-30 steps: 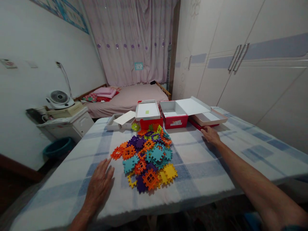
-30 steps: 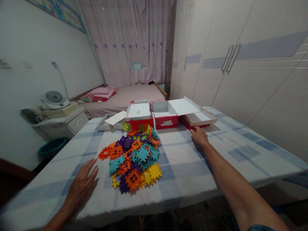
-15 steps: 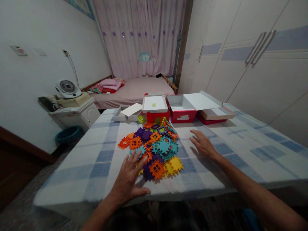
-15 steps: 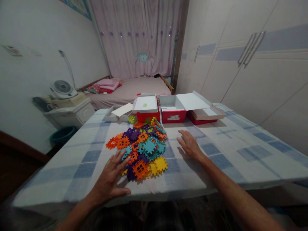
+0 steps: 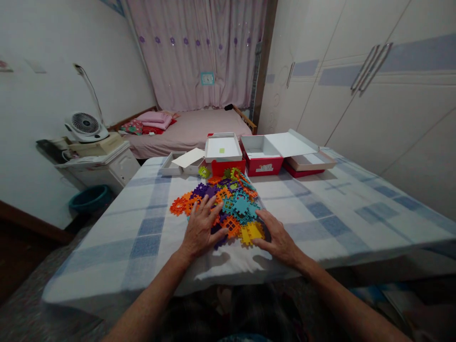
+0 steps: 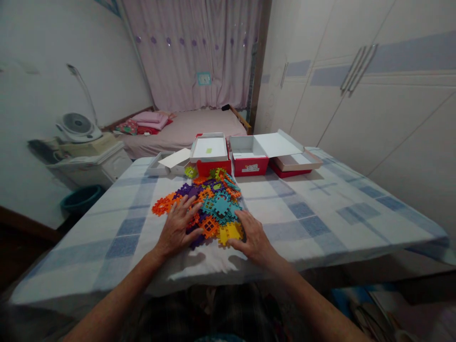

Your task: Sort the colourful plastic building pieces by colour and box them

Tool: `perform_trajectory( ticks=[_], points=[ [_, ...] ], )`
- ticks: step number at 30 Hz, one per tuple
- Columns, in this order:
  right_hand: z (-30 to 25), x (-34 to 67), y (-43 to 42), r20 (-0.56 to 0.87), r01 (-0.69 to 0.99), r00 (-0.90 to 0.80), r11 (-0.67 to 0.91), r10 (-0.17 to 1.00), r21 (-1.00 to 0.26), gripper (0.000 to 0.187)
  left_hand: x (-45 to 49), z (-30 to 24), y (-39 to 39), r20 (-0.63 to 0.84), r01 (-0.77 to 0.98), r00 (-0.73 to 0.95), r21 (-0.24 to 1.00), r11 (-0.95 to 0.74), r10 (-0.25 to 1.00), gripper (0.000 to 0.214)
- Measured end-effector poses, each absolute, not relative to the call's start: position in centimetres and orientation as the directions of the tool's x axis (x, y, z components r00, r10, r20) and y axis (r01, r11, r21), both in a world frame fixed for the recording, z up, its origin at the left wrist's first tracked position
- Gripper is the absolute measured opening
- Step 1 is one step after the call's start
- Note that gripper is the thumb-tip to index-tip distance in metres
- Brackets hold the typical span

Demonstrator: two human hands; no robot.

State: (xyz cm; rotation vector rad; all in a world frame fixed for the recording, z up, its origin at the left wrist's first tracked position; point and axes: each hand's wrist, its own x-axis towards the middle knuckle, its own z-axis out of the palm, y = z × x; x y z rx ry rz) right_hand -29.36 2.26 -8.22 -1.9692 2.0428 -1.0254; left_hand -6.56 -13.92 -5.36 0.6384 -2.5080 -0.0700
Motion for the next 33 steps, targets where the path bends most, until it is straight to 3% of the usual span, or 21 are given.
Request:
perform_trajectory(
  ticks=[5, 12, 20, 29, 33],
  points=[
    [-8.4, -28.2, 2.5, 0.347, -0.887, -0.103, -0.072, -0.932, -0.456, 0.085, -4.3, -5.8, -18.7, 0.598, -0.606, -0.450, 0.342, 0.719, -0.663, 0.050],
    [-8.2, -27.9, 2.4, 0.406, -0.904, -0.060, -0.122, -0.912, -0.410, 0.053, -1.1, -8.9, -22.7, 0.580, -0.682, -0.190, 0.503, 0.531, -0.792, 0.043],
    [-7.8, -25.8, 2.0, 0.371, -0.890, -0.182, -0.008, -0.911, -0.456, 0.053, -1.1, -8.9, -22.8, 0.535, -0.719, -0.240, 0.462, 0.518, -0.810, 0.040],
    [-7.5, -27.5, 3.0, 0.351, -0.797, -0.155, -0.093, -0.923, -0.597, 0.047, -1.4, -8.5, -22.6, 0.534, -0.703, -0.314, 0.425, 0.570, -0.785, 0.041],
    [-6.7, -31.3, 3.8, 0.339, -0.803, -0.250, -0.001, -0.907, -0.597, 0.045, -1.8, -8.4, -22.2, 0.561, -0.677, -0.338, 0.413, 0.609, -0.756, 0.040]
  ],
)
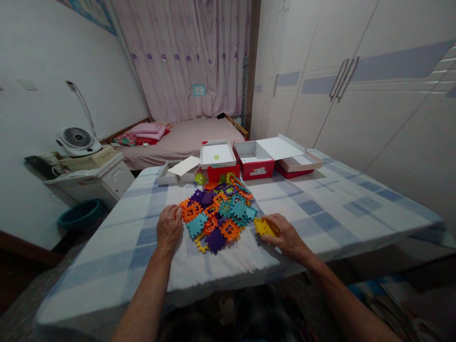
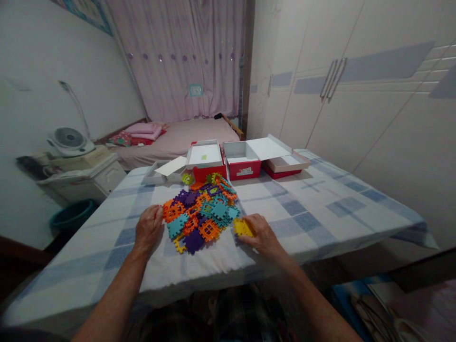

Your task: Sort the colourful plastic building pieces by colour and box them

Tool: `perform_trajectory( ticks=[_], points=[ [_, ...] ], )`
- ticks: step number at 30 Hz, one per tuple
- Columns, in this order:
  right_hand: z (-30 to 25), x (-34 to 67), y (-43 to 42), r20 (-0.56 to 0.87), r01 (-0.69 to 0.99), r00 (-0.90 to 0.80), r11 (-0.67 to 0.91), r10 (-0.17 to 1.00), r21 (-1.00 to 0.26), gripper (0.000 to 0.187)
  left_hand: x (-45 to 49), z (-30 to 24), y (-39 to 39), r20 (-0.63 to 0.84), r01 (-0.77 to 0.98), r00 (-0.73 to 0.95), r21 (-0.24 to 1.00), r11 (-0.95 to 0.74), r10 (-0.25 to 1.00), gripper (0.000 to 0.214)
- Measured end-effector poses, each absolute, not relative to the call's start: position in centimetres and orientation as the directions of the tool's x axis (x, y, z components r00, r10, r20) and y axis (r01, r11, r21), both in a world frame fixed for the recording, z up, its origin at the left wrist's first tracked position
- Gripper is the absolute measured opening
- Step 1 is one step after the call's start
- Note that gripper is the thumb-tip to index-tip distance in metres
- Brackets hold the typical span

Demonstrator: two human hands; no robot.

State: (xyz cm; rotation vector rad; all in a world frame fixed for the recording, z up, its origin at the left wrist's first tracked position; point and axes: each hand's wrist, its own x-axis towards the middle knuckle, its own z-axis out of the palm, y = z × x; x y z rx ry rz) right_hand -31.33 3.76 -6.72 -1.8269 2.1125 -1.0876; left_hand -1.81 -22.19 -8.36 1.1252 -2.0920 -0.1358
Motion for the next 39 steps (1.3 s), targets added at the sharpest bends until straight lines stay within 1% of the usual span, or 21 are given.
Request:
perform_trajectory(
  ticks=[2, 4, 6, 8, 11, 13, 14, 16, 18, 19, 21, 25, 28, 35, 37, 39],
  points=[
    [-6.5, -34.5, 3.8, 0.336, -0.818, -0.355, 0.116, -0.872, -0.564, 0.044, -1.9, -8.3, -22.1, 0.564, -0.663, -0.376, 0.391, 0.638, -0.735, 0.039],
    [-6.5, -38.0, 3.7, 0.334, -0.810, -0.494, 0.286, -0.803, -0.511, 0.045, -1.9, -8.3, -22.1, 0.559, -0.668, -0.394, 0.371, 0.645, -0.729, 0.041],
    [-6.6, -41.3, 3.6, 0.319, -0.769, -0.615, 0.460, -0.721, -0.443, 0.048, -1.8, -8.4, -22.2, 0.555, -0.677, -0.404, 0.353, 0.646, -0.727, 0.042],
    [-6.8, -44.0, 3.7, 0.311, -0.728, -0.683, 0.582, -0.661, -0.363, 0.051, -1.7, -8.5, -22.3, 0.556, -0.680, -0.417, 0.334, 0.652, -0.719, 0.041],
    [-6.8, -45.9, 3.7, 0.371, -0.695, -0.713, 0.670, -0.595, -0.260, 0.056, -1.6, -8.6, -22.3, 0.558, -0.674, -0.443, 0.308, 0.671, -0.701, 0.040],
    [-6.5, -45.8, 3.4, 0.450, -0.691, -0.703, 0.679, -0.551, -0.247, 0.057, -1.7, -8.4, -22.1, 0.560, -0.688, -0.422, 0.315, 0.654, -0.713, 0.041],
    [-6.3, -45.3, 3.0, 0.484, -0.708, -0.684, 0.656, -0.546, -0.262, 0.057, -1.9, -8.2, -21.9, 0.560, -0.699, -0.403, 0.321, 0.639, -0.723, 0.042],
    [-6.0, -43.5, 1.7, 0.510, -0.786, -0.614, 0.528, -0.603, -0.321, 0.053, -2.1, -7.9, -21.4, 0.561, -0.719, -0.378, 0.324, 0.615, -0.737, 0.044],
    [-5.9, -40.6, 0.0, 0.485, -0.857, -0.499, 0.323, -0.718, -0.402, 0.051, -2.3, -7.6, -21.1, 0.562, -0.722, -0.391, 0.304, 0.622, -0.729, 0.044],
    [-6.0, -38.9, -0.8, 0.461, -0.863, -0.449, 0.237, -0.766, -0.446, 0.052, -2.4, -7.5, -21.0, 0.563, -0.718, -0.407, 0.290, 0.633, -0.719, 0.043],
    [-6.2, -35.4, -2.5, 0.398, -0.848, -0.381, 0.143, -0.834, -0.511, 0.058, -2.5, -7.5, -20.9, 0.567, -0.704, -0.443, 0.259, 0.661, -0.695, 0.041],
    [-6.9, -29.3, -5.0, 0.318, -0.818, -0.299, 0.070, -0.900, -0.572, 0.064, -2.5, -7.7, -21.2, 0.559, -0.693, -0.466, 0.252, 0.675, -0.686, 0.040],
    [-6.9, -26.4, -6.1, 0.308, -0.802, -0.266, 0.033, -0.913, -0.596, 0.067, -2.4, -7.9, -21.2, 0.547, -0.696, -0.463, 0.264, 0.668, -0.698, 0.041],
    [-5.6, -23.5, -8.2, 0.333, -0.824, -0.211, -0.016, -0.919, -0.567, 0.065, -2.3, -8.2, -21.6, 0.580, -0.659, -0.502, 0.224, 0.718, -0.642, 0.041],
    [-5.3, -23.5, -8.6, 0.351, -0.832, -0.167, -0.059, -0.921, -0.551, 0.065, -2.4, -8.1, -21.6, 0.594, -0.652, -0.476, 0.256, 0.714, -0.648, 0.042],
    [-5.2, -24.2, -8.5, 0.414, -0.829, -0.148, -0.115, -0.898, -0.547, 0.060, -2.5, -7.7, -21.1, 0.645, -0.615, -0.429, 0.306, 0.727, -0.633, 0.041]
  ],
)
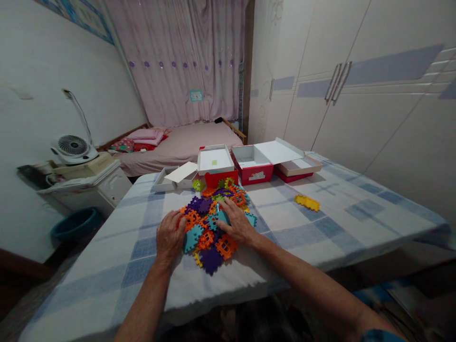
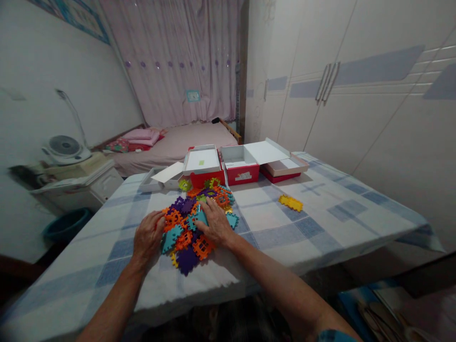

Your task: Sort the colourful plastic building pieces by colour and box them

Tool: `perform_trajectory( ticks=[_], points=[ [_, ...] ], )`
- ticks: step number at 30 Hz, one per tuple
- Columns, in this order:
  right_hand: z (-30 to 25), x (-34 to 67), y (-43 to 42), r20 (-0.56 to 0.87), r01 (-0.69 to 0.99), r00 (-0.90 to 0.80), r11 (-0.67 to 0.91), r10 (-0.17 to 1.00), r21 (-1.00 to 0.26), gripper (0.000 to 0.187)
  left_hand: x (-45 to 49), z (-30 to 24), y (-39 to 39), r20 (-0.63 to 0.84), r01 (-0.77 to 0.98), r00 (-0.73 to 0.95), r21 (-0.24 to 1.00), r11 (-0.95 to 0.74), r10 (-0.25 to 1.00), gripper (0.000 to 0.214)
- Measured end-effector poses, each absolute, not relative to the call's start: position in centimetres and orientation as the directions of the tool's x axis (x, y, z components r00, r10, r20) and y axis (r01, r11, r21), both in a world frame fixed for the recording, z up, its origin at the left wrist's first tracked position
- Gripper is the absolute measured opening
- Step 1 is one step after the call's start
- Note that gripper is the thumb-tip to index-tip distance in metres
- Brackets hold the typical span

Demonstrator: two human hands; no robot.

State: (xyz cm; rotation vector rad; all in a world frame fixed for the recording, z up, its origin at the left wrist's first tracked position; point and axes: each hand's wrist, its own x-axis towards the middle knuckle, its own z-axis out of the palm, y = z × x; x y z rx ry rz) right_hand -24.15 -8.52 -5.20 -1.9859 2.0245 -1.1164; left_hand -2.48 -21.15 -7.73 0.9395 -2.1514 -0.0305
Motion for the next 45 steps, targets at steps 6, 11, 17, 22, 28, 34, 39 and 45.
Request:
perform_trajectory(
  ticks=[6, 11, 17, 22, 28, 34, 39, 45],
  points=[
    [-4.9, -28.5, -6.7, 0.404, -0.833, -0.480, 0.261, -0.778, -0.487, 0.023, -3.0, -5.6, -17.5, 0.810, -0.269, -0.508, 0.174, 0.947, -0.293, 0.035],
    [-5.0, -29.7, -6.3, 0.220, -0.850, -0.500, 0.426, -0.838, -0.309, 0.031, -3.8, -4.9, -15.7, 0.713, -0.039, -0.701, -0.012, 0.999, -0.019, 0.053],
    [-5.1, -28.9, -8.4, 0.185, -0.817, -0.560, 0.500, -0.808, -0.288, 0.040, -4.8, -5.1, -14.7, 0.599, 0.019, -0.797, -0.110, 0.994, 0.081, 0.059],
    [-5.8, -29.7, -9.6, 0.177, -0.749, -0.609, 0.487, -0.773, -0.449, 0.027, -5.4, -5.4, -14.7, 0.593, -0.082, -0.805, -0.085, 0.993, -0.016, 0.039],
    [-6.1, -30.6, -9.4, 0.262, -0.695, -0.633, 0.386, -0.729, -0.607, 0.016, -5.0, -6.0, -16.5, 0.657, -0.198, -0.742, -0.022, 0.980, -0.135, 0.030],
    [-6.1, -34.3, -7.5, 0.473, -0.712, -0.625, 0.206, -0.620, -0.671, 0.018, -4.3, -7.0, -18.4, 0.739, -0.387, -0.546, 0.195, 0.901, -0.394, 0.026],
    [-5.5, -40.8, -3.8, 0.434, -0.666, -0.725, 0.383, -0.535, -0.640, 0.025, -4.2, -7.6, -19.6, 0.683, -0.491, -0.453, 0.346, 0.800, -0.573, 0.028],
    [-4.1, -40.3, -1.2, 0.520, -0.758, -0.652, 0.482, -0.553, -0.439, 0.030, -4.5, -7.3, -19.6, 0.654, -0.501, -0.438, 0.391, 0.772, -0.616, 0.031]
  ],
)
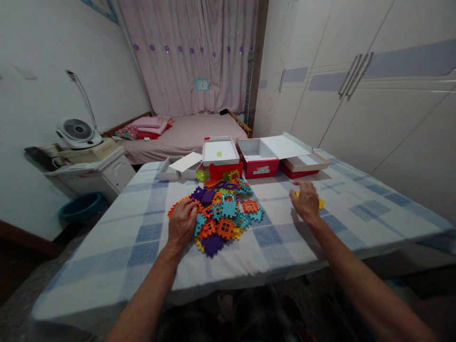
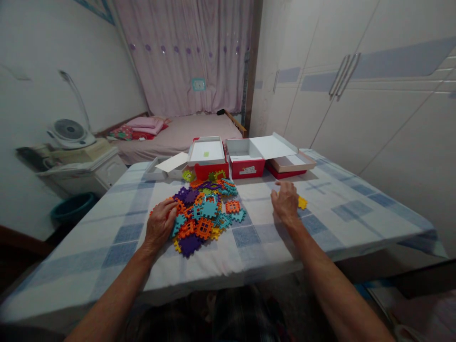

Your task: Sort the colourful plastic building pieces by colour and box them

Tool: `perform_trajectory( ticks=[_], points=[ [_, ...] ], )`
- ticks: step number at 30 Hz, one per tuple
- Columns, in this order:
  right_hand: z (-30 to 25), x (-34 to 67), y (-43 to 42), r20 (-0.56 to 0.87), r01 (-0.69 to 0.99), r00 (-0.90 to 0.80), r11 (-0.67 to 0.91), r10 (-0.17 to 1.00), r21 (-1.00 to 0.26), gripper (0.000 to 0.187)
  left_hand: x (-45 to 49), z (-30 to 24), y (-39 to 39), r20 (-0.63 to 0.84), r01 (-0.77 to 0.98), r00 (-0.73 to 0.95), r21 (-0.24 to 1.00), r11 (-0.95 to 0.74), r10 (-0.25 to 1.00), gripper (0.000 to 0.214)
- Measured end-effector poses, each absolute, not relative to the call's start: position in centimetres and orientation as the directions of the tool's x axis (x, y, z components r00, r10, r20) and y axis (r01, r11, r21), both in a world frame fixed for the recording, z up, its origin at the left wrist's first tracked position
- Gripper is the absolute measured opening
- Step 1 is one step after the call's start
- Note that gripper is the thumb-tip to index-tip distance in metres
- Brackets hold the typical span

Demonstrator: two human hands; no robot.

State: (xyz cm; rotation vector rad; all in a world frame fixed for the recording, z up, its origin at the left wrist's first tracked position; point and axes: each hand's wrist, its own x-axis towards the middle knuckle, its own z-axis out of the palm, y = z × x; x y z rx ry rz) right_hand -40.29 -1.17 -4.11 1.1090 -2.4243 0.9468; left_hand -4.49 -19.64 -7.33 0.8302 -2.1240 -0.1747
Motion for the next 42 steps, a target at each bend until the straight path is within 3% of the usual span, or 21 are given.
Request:
perform_trajectory(
  ticks=[3, 5, 7, 10, 16, 21, 23, 27, 33, 38, 42],
  points=[
    [-4.0, -34.5, -1.2, 0.390, -0.819, -0.385, 0.114, -0.836, -0.562, 0.023, -4.5, -7.1, -19.2, 0.662, -0.477, -0.455, 0.384, 0.791, -0.596, 0.030],
    [-4.3, -30.4, -1.4, 0.390, -0.832, -0.131, -0.112, -0.912, -0.543, 0.035, -4.5, -6.9, -18.8, 0.670, -0.454, -0.473, 0.371, 0.810, -0.572, 0.028],
    [-4.6, -27.7, -1.8, 0.376, -0.857, 0.026, -0.214, -0.926, -0.468, 0.044, -4.5, -6.8, -18.6, 0.669, -0.437, -0.496, 0.359, 0.825, -0.554, 0.028],
    [-5.3, -26.7, -2.5, 0.339, -0.907, 0.026, -0.165, -0.940, -0.387, 0.032, -4.5, -6.9, -18.6, 0.658, -0.439, -0.508, 0.357, 0.824, -0.556, 0.029],
    [-5.6, -28.1, -2.2, 0.437, -0.949, -0.226, 0.095, -0.871, -0.301, 0.025, -4.4, -7.1, -19.1, 0.654, -0.452, -0.495, 0.368, 0.813, -0.572, 0.033],
    [-5.1, -25.4, -0.9, 0.437, -0.947, -0.130, -0.019, -0.890, -0.321, 0.014, -4.5, -7.2, -19.2, 0.639, -0.480, -0.496, 0.363, 0.799, -0.588, 0.034],
    [-5.0, -24.2, -0.9, 0.389, -0.951, -0.073, -0.053, -0.918, -0.304, 0.021, -4.5, -7.2, -19.2, 0.630, -0.483, -0.502, 0.363, 0.797, -0.592, 0.034],
    [-5.2, -23.1, -1.4, 0.370, -0.971, -0.105, 0.014, -0.923, -0.240, 0.043, -4.4, -7.2, -19.1, 0.633, -0.479, -0.500, 0.366, 0.798, -0.591, 0.033],
    [-5.6, -22.5, -1.3, 0.328, -0.960, -0.230, 0.159, -0.916, -0.230, 0.035, -4.4, -7.2, -19.1, 0.640, -0.482, -0.513, 0.338, 0.809, -0.573, 0.033],
    [-6.2, -23.1, -1.8, 0.321, -0.946, -0.207, 0.106, -0.924, -0.307, 0.052, -4.4, -7.2, -19.0, 0.643, -0.479, -0.515, 0.332, 0.812, -0.567, 0.032],
    [-6.0, -23.8, -2.6, 0.301, -0.950, -0.151, 0.054, -0.942, -0.308, 0.038, -4.4, -7.3, -19.1, 0.645, -0.478, -0.512, 0.336, 0.812, -0.568, 0.033]
  ],
)
